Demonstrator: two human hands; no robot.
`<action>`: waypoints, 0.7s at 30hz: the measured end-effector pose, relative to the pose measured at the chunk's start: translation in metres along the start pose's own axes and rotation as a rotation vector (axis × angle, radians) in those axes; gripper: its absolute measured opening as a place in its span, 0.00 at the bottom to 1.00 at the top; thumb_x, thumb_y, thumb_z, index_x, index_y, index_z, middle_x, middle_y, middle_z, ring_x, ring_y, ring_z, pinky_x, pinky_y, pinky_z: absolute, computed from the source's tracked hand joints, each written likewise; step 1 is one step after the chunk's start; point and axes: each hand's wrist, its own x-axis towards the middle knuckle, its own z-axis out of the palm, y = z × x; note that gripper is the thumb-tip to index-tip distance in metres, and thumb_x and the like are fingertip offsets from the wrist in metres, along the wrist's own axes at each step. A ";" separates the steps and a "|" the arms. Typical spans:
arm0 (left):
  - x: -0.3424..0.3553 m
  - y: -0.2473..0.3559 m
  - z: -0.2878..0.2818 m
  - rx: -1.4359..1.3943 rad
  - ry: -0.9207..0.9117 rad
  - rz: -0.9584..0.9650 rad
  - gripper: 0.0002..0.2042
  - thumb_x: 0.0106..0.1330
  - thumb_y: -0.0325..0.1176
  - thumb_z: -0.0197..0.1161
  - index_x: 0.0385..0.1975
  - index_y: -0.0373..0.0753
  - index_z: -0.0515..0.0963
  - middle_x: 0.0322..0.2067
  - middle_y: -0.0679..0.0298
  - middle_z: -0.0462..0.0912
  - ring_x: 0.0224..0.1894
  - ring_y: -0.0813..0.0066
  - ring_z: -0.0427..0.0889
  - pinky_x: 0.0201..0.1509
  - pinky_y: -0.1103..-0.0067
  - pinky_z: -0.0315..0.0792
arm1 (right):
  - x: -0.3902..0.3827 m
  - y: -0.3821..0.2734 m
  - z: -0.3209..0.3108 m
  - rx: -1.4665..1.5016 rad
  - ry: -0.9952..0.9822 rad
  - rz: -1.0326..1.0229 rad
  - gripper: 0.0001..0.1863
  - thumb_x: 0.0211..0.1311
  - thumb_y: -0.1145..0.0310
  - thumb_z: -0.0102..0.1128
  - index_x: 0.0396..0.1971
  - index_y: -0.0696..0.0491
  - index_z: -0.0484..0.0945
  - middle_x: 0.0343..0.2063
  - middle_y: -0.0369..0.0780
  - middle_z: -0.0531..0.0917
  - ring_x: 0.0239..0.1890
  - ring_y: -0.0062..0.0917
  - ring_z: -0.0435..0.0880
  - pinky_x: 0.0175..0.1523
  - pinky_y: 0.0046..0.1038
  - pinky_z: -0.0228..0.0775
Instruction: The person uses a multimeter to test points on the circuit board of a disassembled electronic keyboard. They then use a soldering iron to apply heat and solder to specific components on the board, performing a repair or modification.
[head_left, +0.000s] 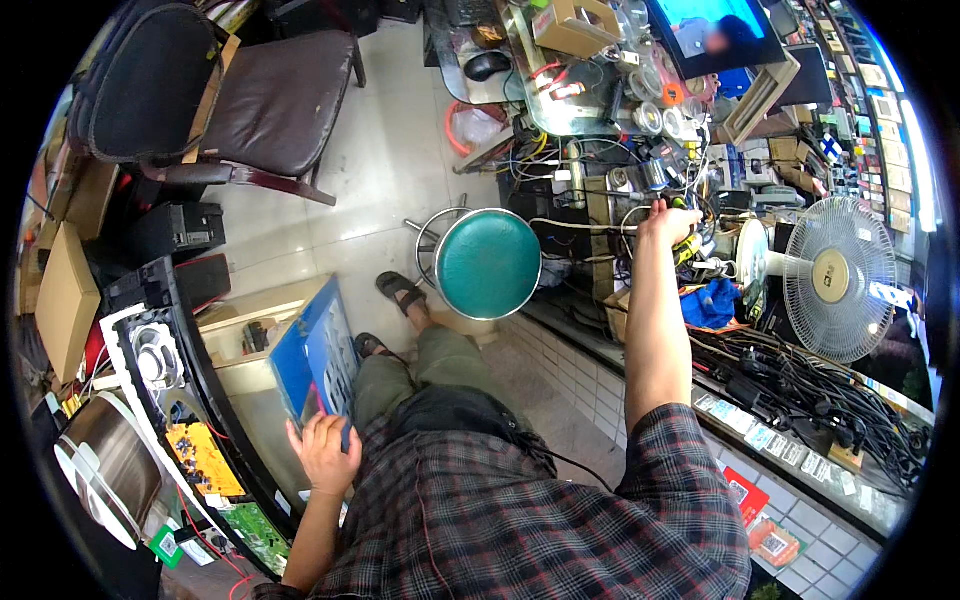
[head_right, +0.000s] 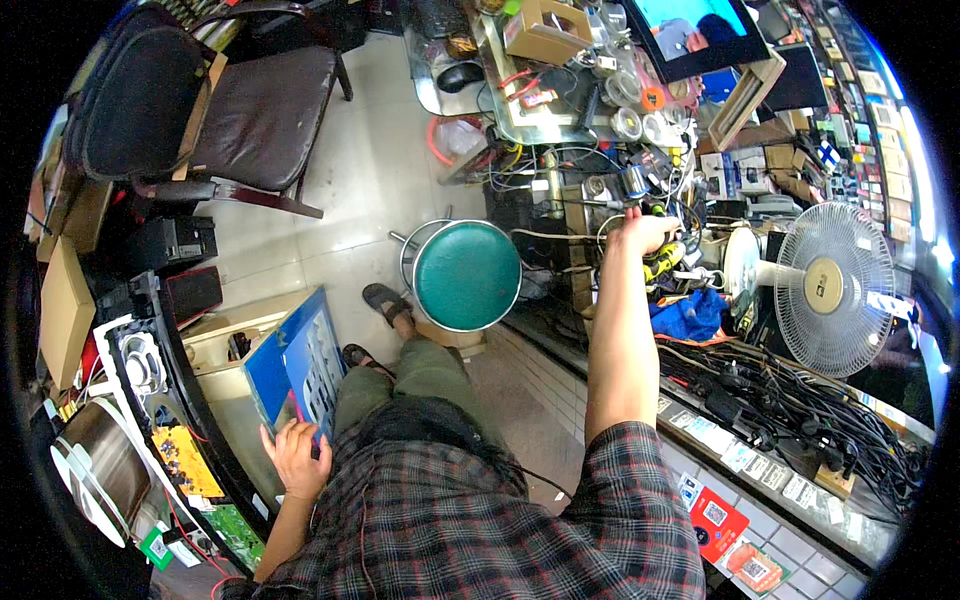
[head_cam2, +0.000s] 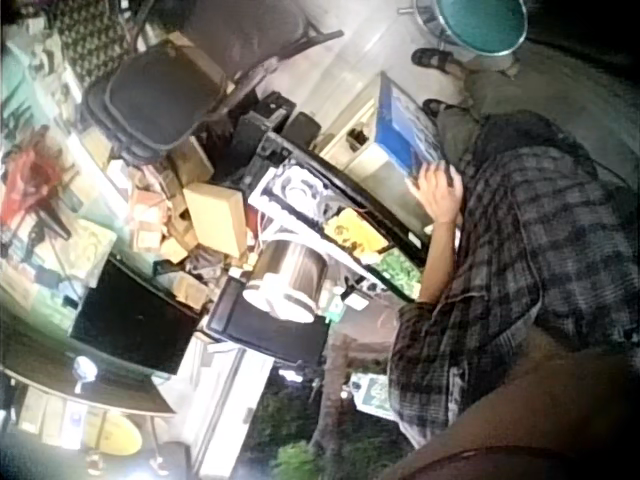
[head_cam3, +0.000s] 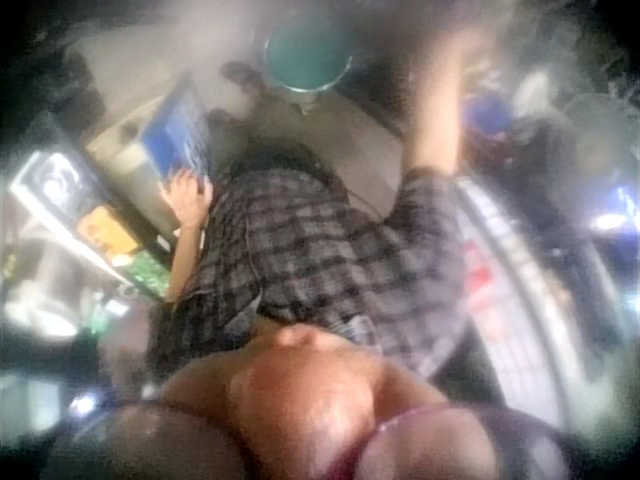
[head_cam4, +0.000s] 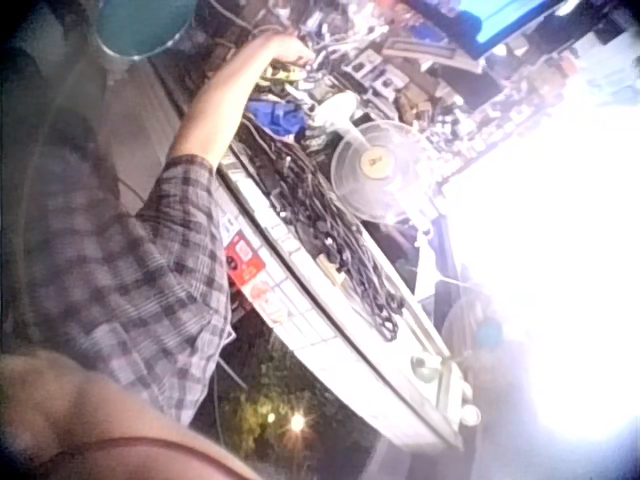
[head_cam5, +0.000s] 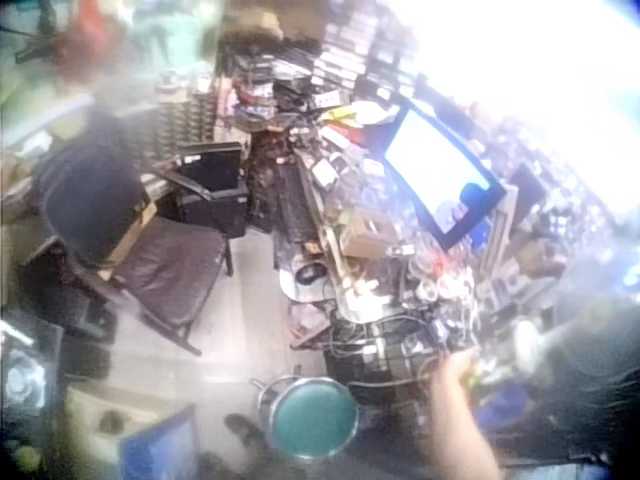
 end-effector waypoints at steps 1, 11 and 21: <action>0.000 0.000 0.002 -0.016 0.009 0.000 0.12 0.60 0.35 0.74 0.43 0.44 0.86 0.46 0.67 0.87 0.60 0.62 0.83 0.82 0.41 0.51 | 0.014 0.002 -0.010 -0.014 -0.034 0.002 0.39 0.82 0.31 0.39 0.59 0.58 0.69 0.50 0.48 0.85 0.37 0.33 0.84 0.40 0.31 0.82; -0.013 -0.013 -0.016 -0.205 0.033 -0.019 0.16 0.65 0.44 0.76 0.48 0.46 0.88 0.48 0.66 0.88 0.62 0.66 0.83 0.83 0.43 0.51 | -0.359 -0.089 -0.060 0.208 -1.254 -0.105 0.14 0.86 0.60 0.55 0.58 0.54 0.72 0.44 0.41 0.80 0.36 0.26 0.84 0.48 0.30 0.80; -0.077 0.009 -0.072 -0.668 0.444 -0.151 0.12 0.73 0.36 0.69 0.49 0.37 0.84 0.45 0.56 0.86 0.50 0.52 0.85 0.54 0.63 0.81 | -0.657 -0.090 -0.176 0.264 -2.554 0.551 0.26 0.70 0.52 0.77 0.53 0.51 0.72 0.41 0.47 0.80 0.36 0.38 0.88 0.41 0.38 0.83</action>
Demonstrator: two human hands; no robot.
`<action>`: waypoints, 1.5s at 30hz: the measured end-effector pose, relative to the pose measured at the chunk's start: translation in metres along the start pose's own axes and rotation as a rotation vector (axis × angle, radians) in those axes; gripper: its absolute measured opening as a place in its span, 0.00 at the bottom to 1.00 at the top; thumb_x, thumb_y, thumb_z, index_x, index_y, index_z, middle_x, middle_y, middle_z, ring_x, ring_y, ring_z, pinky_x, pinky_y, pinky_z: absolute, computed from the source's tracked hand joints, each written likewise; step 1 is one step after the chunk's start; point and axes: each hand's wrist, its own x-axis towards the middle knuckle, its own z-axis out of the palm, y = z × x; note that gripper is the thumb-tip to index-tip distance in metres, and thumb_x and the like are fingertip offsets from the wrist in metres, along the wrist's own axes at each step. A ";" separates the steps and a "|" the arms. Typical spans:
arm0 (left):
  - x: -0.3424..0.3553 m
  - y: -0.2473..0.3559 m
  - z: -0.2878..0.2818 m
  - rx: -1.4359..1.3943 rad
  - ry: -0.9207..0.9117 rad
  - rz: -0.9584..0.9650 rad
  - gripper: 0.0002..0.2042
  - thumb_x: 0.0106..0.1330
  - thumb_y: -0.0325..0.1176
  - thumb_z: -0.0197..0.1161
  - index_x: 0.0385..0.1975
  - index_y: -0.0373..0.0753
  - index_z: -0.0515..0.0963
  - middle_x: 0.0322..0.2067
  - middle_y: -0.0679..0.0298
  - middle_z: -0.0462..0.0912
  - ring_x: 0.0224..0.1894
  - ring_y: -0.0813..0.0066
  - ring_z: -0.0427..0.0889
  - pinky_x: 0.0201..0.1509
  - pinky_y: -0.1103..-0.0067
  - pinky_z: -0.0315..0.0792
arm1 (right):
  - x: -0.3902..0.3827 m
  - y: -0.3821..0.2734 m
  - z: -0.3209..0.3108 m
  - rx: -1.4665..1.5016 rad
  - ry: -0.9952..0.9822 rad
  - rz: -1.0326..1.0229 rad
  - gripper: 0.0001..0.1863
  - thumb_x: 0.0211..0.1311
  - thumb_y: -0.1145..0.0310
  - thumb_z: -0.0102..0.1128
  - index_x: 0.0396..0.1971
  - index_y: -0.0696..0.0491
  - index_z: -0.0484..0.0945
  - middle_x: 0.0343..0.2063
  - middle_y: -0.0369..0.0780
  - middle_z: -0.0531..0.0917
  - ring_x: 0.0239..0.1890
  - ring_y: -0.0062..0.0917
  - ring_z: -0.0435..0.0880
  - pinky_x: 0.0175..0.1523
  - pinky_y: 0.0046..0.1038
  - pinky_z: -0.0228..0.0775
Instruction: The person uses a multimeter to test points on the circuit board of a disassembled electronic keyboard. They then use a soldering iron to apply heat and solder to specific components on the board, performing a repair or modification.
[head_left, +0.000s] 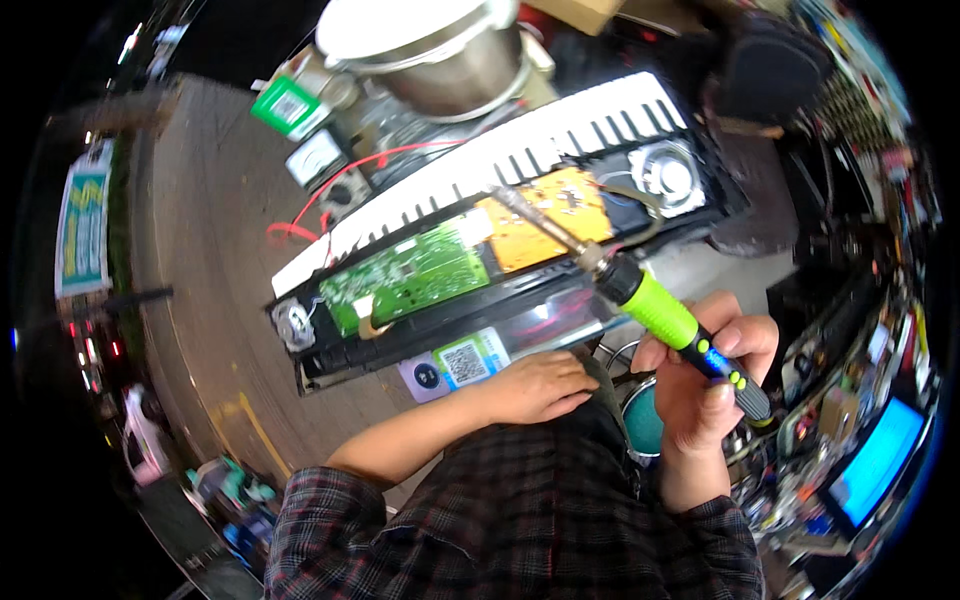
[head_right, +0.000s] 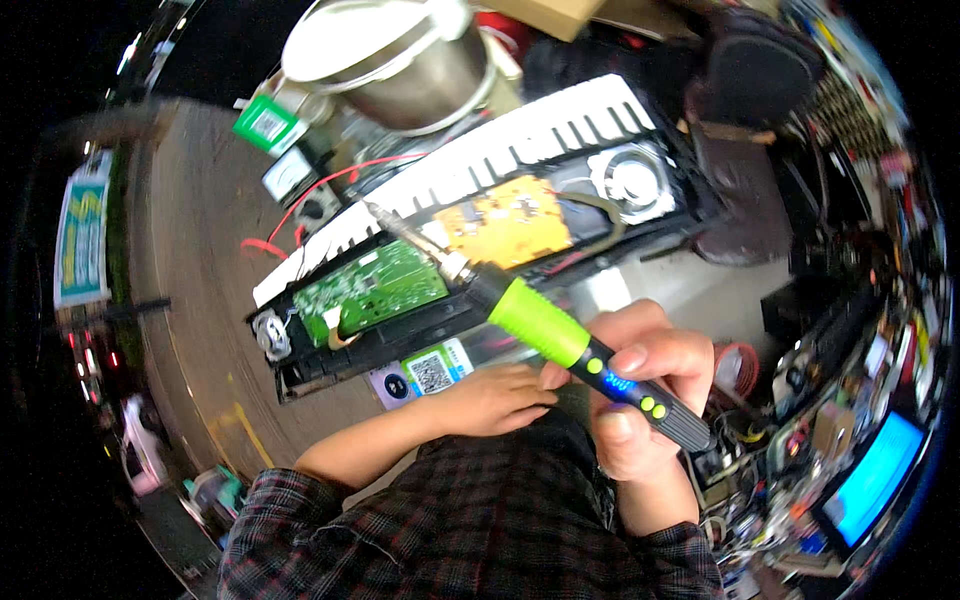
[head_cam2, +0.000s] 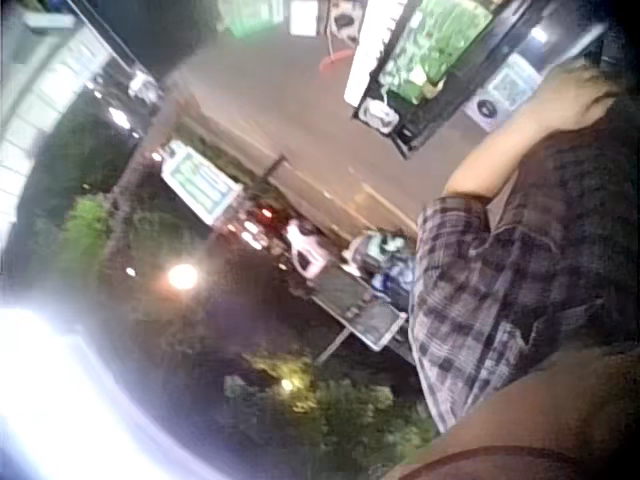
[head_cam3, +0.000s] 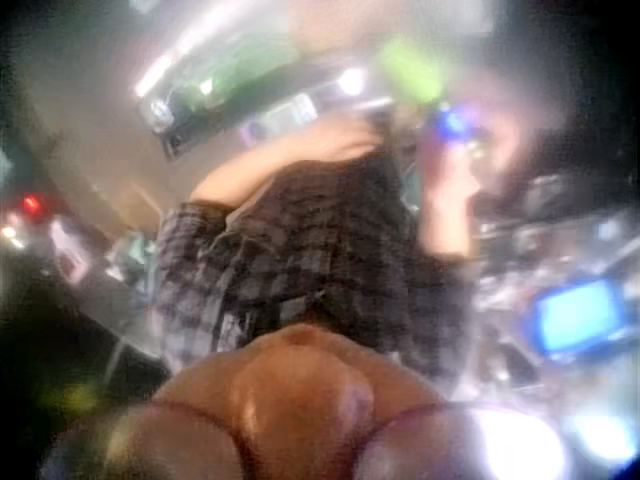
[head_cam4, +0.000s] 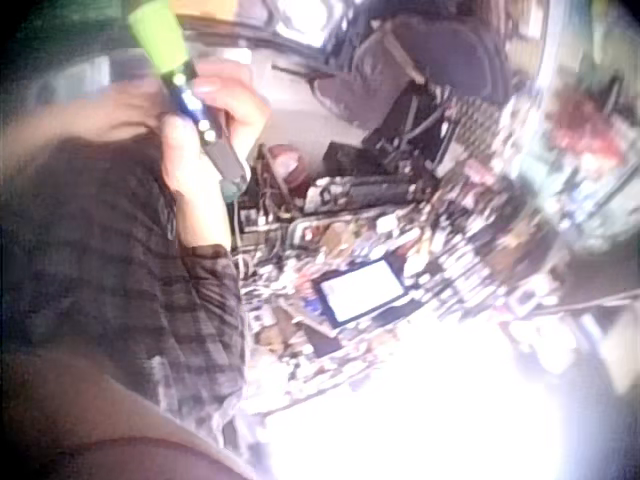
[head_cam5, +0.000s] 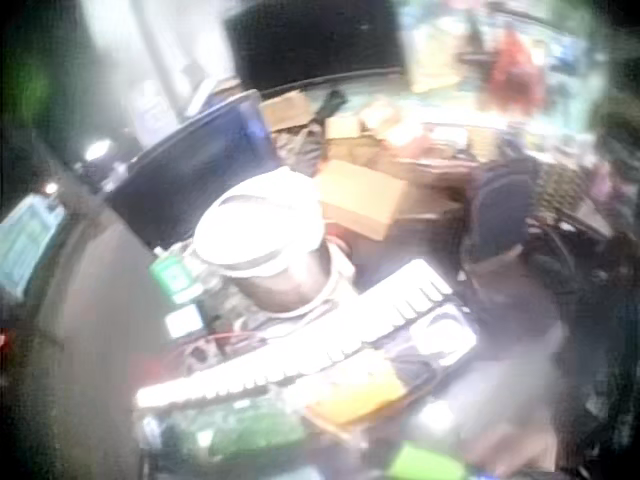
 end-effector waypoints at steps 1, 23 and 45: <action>-0.012 0.006 -0.019 0.003 0.005 -0.059 0.12 0.73 0.36 0.68 0.50 0.37 0.84 0.44 0.55 0.86 0.49 0.52 0.85 0.53 0.62 0.81 | 0.015 0.014 0.012 0.017 -0.065 -0.022 0.25 0.70 0.55 0.77 0.51 0.51 0.71 0.38 0.45 0.79 0.33 0.35 0.87 0.39 0.35 0.82; 0.019 -0.214 -0.367 0.967 -0.110 -0.936 0.12 0.60 0.43 0.74 0.38 0.43 0.91 0.43 0.52 0.93 0.51 0.51 0.90 0.56 0.53 0.78 | 0.031 0.085 0.036 -0.140 0.123 0.234 0.31 0.78 0.47 0.63 0.62 0.59 0.70 0.44 0.49 0.81 0.40 0.38 0.87 0.46 0.39 0.84; -0.043 0.032 -0.214 -0.859 0.519 -0.625 0.05 0.79 0.29 0.64 0.43 0.35 0.78 0.33 0.62 0.86 0.37 0.67 0.93 0.39 0.75 0.86 | 0.008 0.087 0.017 -0.162 -0.401 0.064 0.29 0.82 0.59 0.61 0.74 0.54 0.65 0.50 0.52 0.87 0.49 0.41 0.91 0.55 0.42 0.84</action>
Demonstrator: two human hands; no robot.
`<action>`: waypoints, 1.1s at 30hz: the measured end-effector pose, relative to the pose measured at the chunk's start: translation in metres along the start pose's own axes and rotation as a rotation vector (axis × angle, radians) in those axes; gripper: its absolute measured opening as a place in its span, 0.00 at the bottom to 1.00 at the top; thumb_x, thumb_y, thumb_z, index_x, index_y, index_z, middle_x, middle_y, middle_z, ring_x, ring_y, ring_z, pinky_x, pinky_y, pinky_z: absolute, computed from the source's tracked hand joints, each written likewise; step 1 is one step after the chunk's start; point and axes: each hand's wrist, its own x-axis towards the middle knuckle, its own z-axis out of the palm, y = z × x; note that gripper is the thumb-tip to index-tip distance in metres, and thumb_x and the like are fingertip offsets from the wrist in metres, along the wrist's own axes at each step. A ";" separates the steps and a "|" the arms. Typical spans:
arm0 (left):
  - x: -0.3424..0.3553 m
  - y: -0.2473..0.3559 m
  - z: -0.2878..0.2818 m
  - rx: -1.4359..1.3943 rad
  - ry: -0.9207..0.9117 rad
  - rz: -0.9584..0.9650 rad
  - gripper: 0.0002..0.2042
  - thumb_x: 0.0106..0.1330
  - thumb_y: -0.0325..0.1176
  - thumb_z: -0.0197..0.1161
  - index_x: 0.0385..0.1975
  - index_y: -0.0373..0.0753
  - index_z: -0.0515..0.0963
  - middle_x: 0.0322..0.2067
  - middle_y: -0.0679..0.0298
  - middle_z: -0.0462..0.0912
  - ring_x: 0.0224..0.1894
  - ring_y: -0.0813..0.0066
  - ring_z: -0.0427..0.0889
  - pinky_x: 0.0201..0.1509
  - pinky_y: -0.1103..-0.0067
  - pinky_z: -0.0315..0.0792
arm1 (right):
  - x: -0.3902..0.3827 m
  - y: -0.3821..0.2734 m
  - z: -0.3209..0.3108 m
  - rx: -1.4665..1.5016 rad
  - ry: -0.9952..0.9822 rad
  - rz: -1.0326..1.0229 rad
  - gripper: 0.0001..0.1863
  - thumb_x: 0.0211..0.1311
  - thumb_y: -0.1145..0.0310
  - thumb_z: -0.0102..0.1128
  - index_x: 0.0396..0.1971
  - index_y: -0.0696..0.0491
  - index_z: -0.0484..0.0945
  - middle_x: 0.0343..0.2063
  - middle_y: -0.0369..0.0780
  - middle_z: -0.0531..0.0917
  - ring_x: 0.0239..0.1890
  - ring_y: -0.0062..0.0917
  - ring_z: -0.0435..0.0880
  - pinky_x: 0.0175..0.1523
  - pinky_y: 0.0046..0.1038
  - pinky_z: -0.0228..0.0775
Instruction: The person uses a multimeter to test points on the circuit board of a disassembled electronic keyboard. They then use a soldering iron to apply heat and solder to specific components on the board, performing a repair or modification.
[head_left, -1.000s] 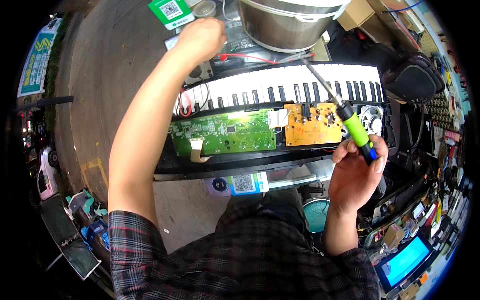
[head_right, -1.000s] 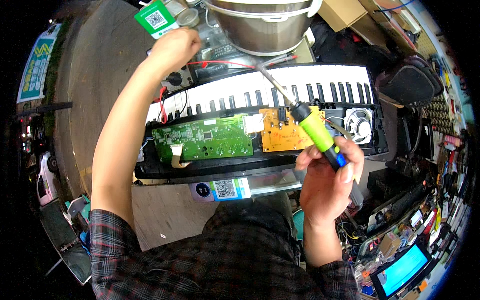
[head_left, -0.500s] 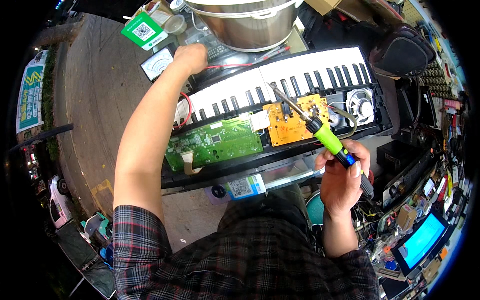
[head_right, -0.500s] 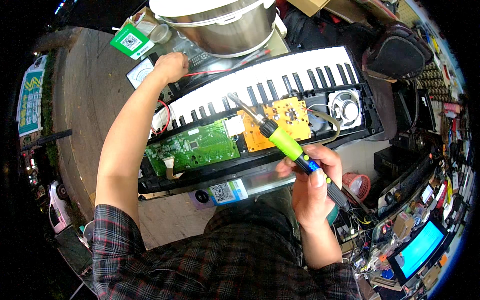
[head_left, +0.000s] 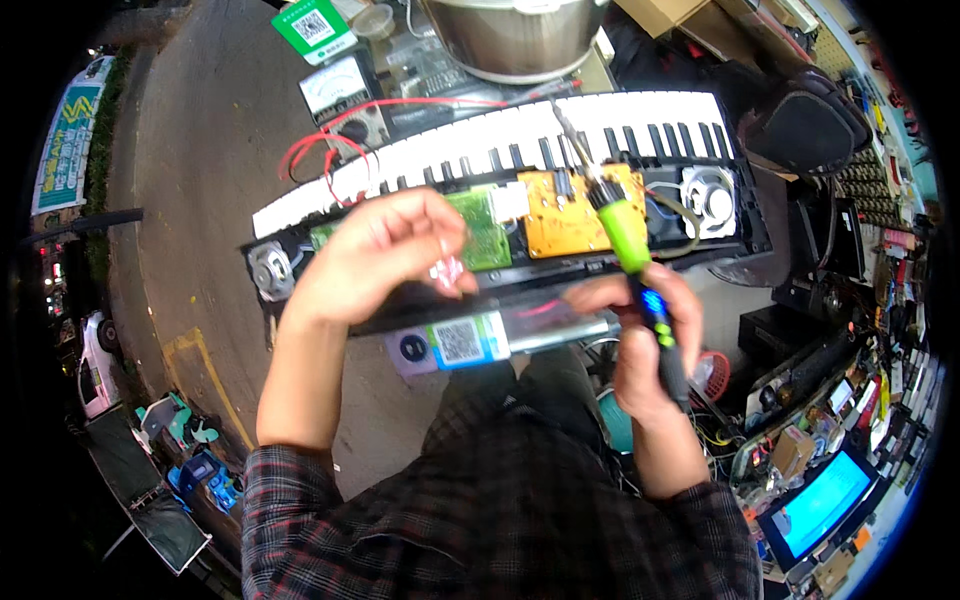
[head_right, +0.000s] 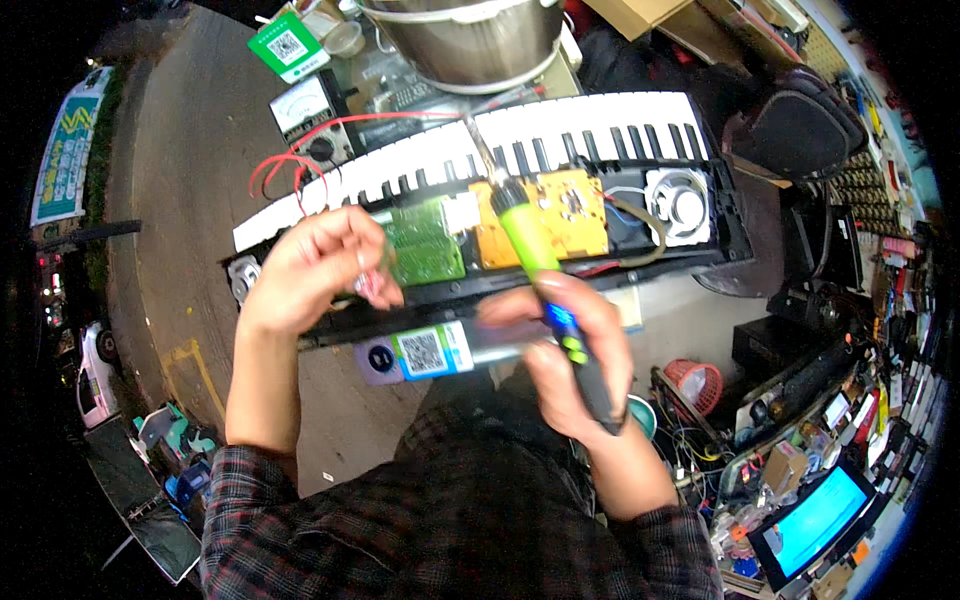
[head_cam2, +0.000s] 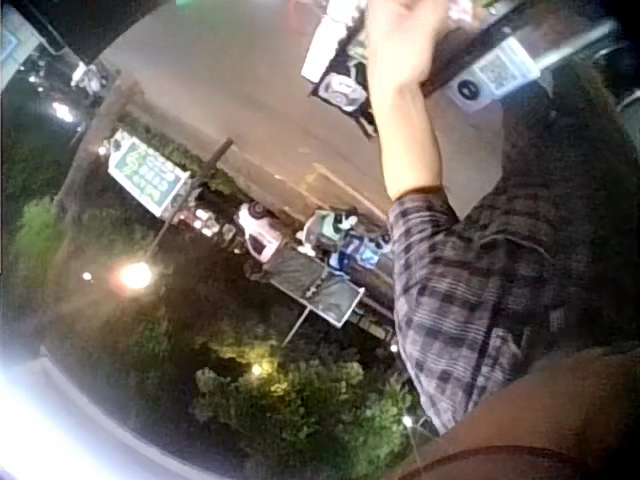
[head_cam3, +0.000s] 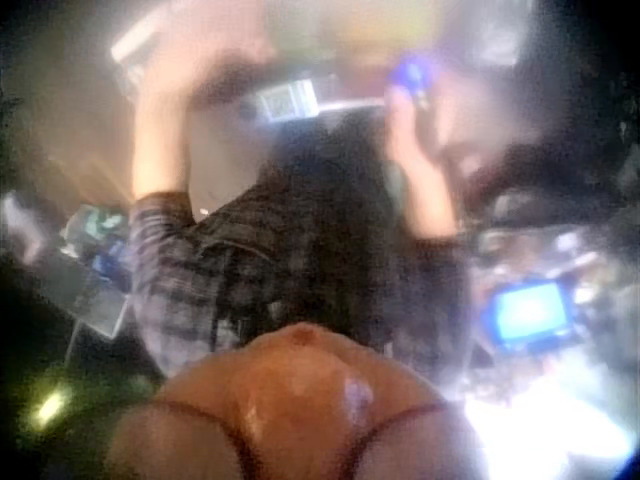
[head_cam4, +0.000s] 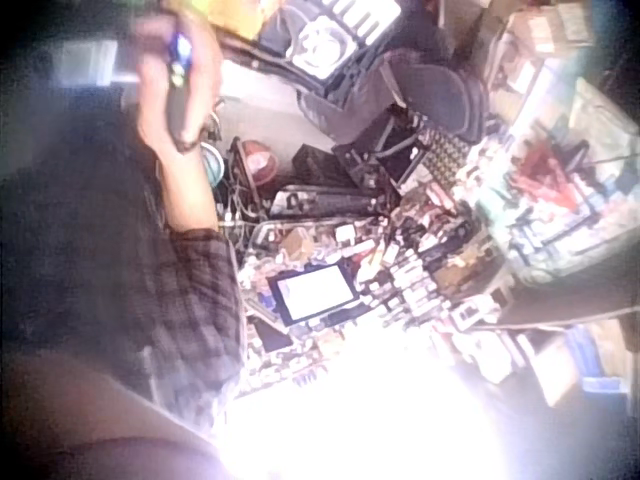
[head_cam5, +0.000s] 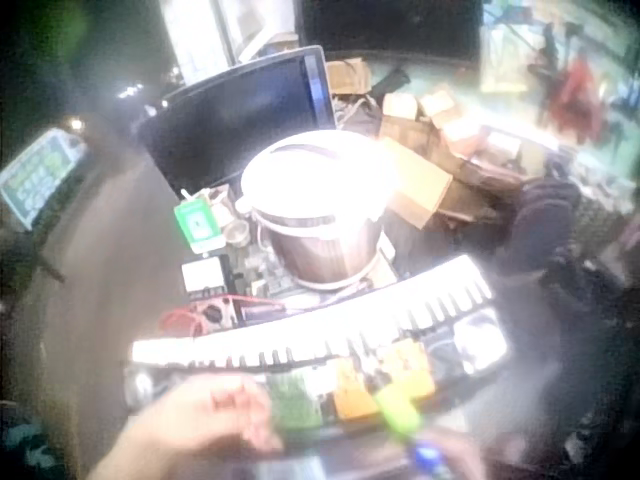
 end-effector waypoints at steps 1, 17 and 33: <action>-0.011 -0.014 0.014 -0.032 -0.022 -0.029 0.05 0.80 0.29 0.64 0.43 0.35 0.78 0.34 0.62 0.86 0.37 0.67 0.93 0.38 0.76 0.86 | 0.000 0.000 -0.001 -0.162 -0.042 -0.031 0.25 0.81 0.69 0.60 0.71 0.57 0.68 0.45 0.51 0.90 0.49 0.39 0.92 0.57 0.41 0.83; -0.076 -0.107 0.100 0.073 0.141 -0.033 0.06 0.80 0.29 0.67 0.47 0.34 0.83 0.37 0.70 0.87 0.39 0.84 0.86 0.43 0.82 0.78 | -0.065 0.002 0.009 -0.288 -0.074 0.199 0.22 0.69 0.82 0.71 0.59 0.54 0.75 0.46 0.43 0.88 0.44 0.30 0.90 0.52 0.31 0.83; -0.100 -0.128 0.043 0.087 0.310 0.133 0.08 0.78 0.24 0.65 0.53 0.33 0.82 0.44 0.66 0.86 0.39 0.82 0.85 0.44 0.83 0.78 | -0.043 0.022 0.085 -0.426 -0.080 0.218 0.22 0.70 0.81 0.70 0.60 0.54 0.74 0.39 0.40 0.87 0.41 0.26 0.89 0.48 0.30 0.82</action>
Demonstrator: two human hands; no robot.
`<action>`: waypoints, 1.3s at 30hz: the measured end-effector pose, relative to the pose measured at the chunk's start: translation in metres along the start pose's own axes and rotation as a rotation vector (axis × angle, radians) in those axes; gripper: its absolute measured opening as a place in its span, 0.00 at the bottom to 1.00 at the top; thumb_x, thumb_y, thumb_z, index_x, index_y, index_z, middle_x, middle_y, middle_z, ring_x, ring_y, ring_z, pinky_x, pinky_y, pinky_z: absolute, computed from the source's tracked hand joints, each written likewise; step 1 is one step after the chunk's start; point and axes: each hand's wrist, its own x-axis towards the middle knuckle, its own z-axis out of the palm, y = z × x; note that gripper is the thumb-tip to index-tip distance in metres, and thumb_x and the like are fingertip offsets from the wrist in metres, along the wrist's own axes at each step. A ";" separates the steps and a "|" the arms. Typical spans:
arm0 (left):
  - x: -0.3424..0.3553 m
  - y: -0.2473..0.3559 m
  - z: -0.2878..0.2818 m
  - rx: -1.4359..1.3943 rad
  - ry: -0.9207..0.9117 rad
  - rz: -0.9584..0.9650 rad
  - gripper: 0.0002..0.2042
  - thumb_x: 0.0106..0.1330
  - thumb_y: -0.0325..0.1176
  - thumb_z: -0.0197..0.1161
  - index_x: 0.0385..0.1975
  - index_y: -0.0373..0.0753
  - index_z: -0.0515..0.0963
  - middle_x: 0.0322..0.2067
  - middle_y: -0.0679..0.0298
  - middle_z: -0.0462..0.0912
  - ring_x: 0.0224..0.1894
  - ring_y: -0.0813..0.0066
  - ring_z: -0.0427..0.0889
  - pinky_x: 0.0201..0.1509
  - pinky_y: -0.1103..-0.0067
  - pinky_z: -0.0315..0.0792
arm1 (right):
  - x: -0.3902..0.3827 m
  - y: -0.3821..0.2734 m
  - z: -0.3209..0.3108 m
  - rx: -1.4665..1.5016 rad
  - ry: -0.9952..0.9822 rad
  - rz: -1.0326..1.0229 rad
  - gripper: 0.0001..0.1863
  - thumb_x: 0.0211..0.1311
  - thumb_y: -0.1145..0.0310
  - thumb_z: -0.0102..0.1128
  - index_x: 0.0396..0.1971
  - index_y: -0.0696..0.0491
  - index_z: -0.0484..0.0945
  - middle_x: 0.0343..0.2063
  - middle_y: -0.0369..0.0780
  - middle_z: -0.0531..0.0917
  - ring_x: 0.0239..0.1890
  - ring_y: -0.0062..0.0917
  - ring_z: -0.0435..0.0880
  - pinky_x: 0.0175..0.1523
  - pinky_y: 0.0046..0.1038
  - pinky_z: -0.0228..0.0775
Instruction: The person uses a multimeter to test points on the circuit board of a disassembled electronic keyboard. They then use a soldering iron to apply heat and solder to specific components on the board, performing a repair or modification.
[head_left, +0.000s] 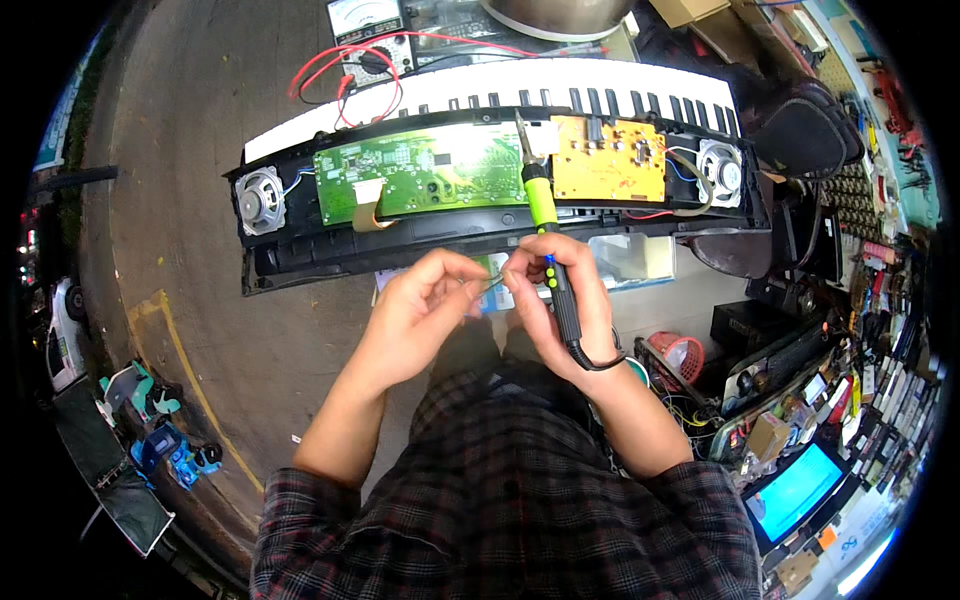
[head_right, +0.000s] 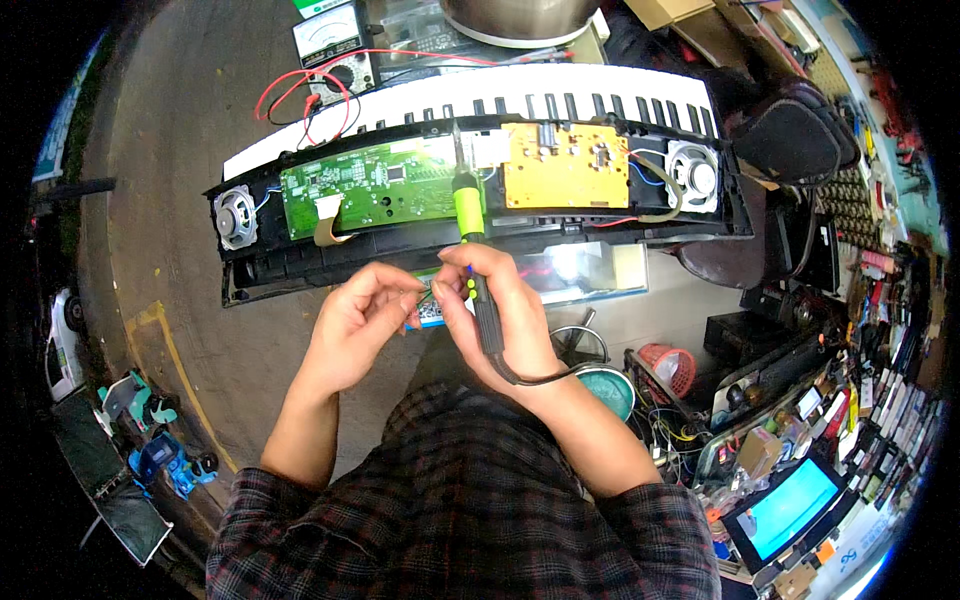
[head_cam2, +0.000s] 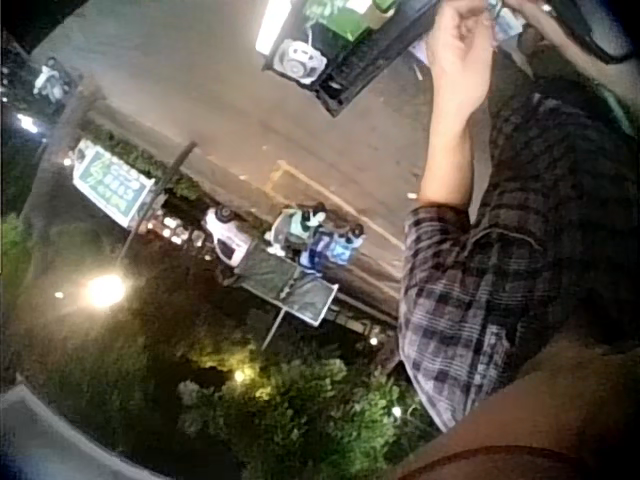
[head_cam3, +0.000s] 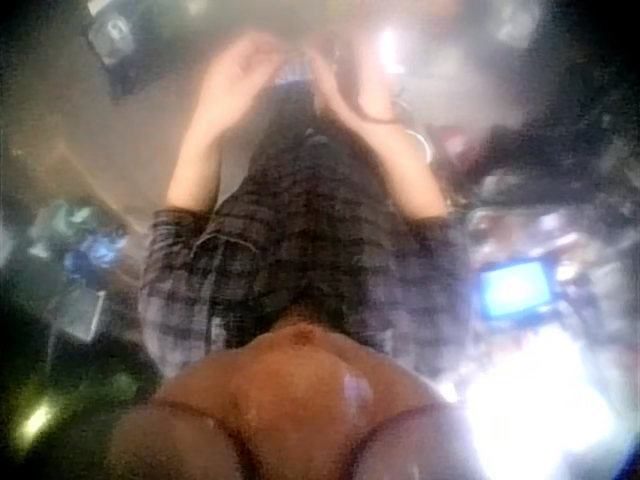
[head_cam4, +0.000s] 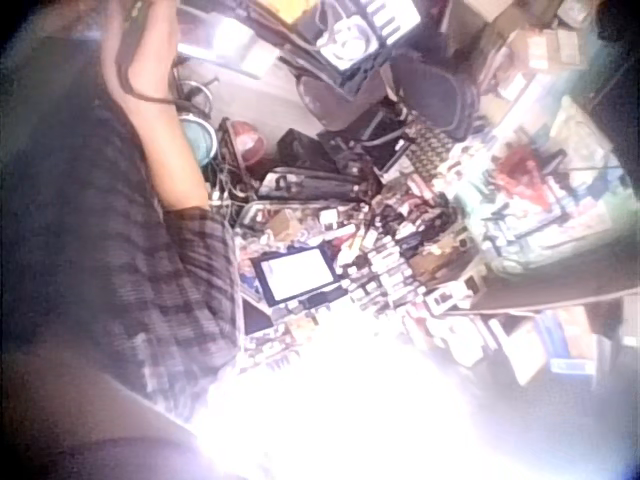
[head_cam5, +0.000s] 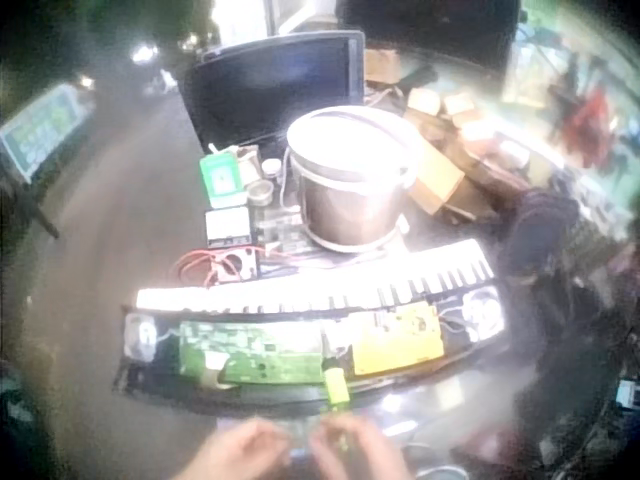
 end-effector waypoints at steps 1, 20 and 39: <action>0.000 0.003 -0.005 0.115 -0.021 0.072 0.09 0.78 0.23 0.66 0.53 0.33 0.82 0.44 0.65 0.86 0.39 0.82 0.85 0.45 0.83 0.79 | 0.003 0.000 0.004 0.009 0.010 0.011 0.23 0.70 0.81 0.70 0.61 0.53 0.74 0.39 0.40 0.87 0.41 0.25 0.89 0.48 0.29 0.82; 0.069 -0.008 -0.069 -0.231 0.125 -0.144 0.07 0.80 0.30 0.65 0.50 0.34 0.81 0.44 0.58 0.90 0.39 0.72 0.92 0.43 0.79 0.86 | 0.027 0.047 -0.019 0.112 -0.060 -0.153 0.34 0.78 0.51 0.65 0.74 0.54 0.69 0.54 0.54 0.86 0.48 0.38 0.89 0.55 0.39 0.83; 0.090 0.006 -0.098 0.289 0.299 0.032 0.04 0.78 0.29 0.68 0.45 0.35 0.83 0.33 0.76 0.82 0.33 0.91 0.75 0.38 0.87 0.69 | 0.041 0.059 -0.020 0.338 0.008 -0.017 0.26 0.81 0.52 0.59 0.63 0.58 0.70 0.37 0.45 0.83 0.37 0.28 0.83 0.47 0.33 0.77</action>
